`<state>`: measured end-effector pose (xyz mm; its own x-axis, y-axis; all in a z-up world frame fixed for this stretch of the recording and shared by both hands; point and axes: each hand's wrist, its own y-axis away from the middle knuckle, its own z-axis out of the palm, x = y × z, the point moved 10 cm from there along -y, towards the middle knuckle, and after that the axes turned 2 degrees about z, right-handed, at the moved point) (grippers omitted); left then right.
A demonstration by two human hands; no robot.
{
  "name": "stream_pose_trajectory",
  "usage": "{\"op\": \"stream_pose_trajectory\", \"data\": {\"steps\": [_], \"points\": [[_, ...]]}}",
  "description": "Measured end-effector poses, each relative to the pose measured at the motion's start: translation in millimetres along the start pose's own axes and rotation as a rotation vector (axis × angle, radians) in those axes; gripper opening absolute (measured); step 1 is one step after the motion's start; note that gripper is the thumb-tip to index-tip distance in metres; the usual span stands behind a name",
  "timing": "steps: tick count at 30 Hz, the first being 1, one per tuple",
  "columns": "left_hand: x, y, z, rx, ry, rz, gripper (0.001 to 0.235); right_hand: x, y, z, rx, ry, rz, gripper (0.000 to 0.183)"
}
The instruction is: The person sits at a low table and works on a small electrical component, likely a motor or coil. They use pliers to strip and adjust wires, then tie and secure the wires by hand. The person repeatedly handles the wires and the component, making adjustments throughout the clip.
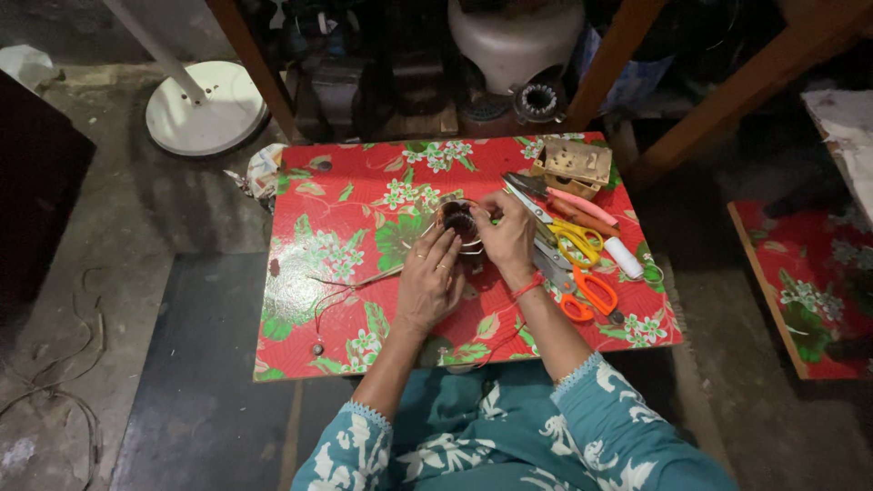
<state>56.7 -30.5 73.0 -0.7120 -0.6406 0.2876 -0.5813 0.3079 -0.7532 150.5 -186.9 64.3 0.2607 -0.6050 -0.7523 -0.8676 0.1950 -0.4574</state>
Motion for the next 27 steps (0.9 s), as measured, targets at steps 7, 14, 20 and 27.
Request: {"op": "stream_pose_trajectory", "data": {"steps": [7, 14, 20, 27], "points": [[-2, 1, -1, 0.003, 0.004, -0.052, 0.052, -11, -8, 7, -0.105, -0.041, -0.218, 0.013], [-6, 0, 2, -0.014, 0.021, -0.075, 0.056, -2, -7, 9, -0.096, -0.100, -0.183, 0.013], [-7, 2, 3, -0.018, 0.022, -0.084, 0.054, 7, -5, 12, -0.068, -0.115, -0.149, 0.014], [-24, -12, -14, 0.134, 0.153, -0.206, 0.041, 0, 2, -3, -0.075, -0.155, -0.133, 0.032]]}}
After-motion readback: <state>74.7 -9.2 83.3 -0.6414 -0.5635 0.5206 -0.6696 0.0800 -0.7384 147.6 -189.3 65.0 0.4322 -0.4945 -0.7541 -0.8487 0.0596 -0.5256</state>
